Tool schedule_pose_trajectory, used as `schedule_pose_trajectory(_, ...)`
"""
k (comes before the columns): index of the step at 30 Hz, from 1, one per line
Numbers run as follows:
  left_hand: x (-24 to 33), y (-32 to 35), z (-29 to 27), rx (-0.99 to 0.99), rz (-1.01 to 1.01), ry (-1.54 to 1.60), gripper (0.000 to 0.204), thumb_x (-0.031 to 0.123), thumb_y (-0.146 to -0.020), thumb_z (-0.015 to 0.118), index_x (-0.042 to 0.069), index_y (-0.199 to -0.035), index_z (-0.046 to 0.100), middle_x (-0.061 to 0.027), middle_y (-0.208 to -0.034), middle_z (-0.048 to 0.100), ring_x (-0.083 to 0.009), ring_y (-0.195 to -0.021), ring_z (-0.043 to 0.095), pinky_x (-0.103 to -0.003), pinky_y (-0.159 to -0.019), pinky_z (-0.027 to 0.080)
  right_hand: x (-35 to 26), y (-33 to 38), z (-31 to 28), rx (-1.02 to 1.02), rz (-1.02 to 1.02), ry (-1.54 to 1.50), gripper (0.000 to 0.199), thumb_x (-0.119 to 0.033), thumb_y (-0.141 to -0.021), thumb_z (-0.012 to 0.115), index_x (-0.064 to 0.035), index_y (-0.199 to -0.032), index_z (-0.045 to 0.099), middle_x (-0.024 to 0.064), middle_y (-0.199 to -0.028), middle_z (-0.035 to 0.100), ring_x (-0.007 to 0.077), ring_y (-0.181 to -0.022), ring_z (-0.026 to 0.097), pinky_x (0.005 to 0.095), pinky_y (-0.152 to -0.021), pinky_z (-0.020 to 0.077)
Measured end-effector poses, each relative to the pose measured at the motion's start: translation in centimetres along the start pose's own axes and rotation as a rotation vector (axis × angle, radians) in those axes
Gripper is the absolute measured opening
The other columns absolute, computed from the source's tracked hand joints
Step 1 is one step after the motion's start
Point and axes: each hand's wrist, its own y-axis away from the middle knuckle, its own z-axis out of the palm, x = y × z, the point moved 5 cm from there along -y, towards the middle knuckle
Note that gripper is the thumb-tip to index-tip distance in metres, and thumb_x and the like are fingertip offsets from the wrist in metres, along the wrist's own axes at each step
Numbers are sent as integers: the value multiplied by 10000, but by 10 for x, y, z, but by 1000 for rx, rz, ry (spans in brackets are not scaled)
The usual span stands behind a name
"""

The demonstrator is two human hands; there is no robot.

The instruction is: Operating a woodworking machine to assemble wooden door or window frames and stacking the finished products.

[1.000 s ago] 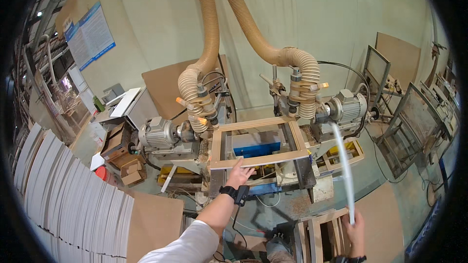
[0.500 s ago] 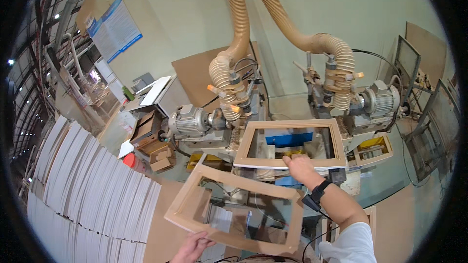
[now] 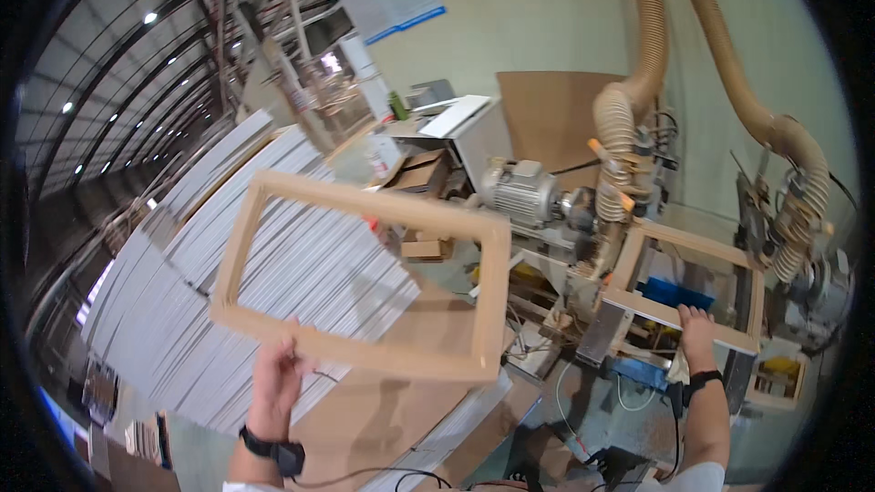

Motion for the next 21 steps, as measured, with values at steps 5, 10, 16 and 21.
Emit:
schedule_pose_trajectory(5,80,-91,-20,127,277,318,278,75,-862,462,-14,-1125,443,-139,-1065,513,-277,-986,516,-397,-807,499,-16,8,-14,24,17,49,561,-158,-672,624,-147,-1198,430,91,-1108,489,278,-1087,414,506,-931,299)
schedule_pose_trajectory(10,150,-207,-62,59,381,466,208,58,-860,462,-49,-1038,449,-146,-1029,494,-294,-967,506,-416,-833,494,-19,61,-46,119,75,-105,846,-69,-578,741,-116,-1299,302,139,-1274,358,326,-1214,290,488,-1015,207)
schedule_pose_trajectory(16,160,-247,-120,561,490,426,318,225,-865,522,-86,-913,474,-163,-874,555,-237,-728,586,-262,-615,542,38,173,-44,124,314,-121,745,-8,-614,685,-86,-1271,342,149,-1273,353,342,-1205,292,455,-1010,215)
schedule_pose_trajectory(21,168,-229,-136,579,505,404,516,452,-893,381,-39,-844,535,-71,-641,566,-120,-531,536,-180,-437,418,98,305,-31,280,777,-71,670,-13,-682,642,-47,-1275,332,171,-1294,342,318,-1207,315,385,-986,289)
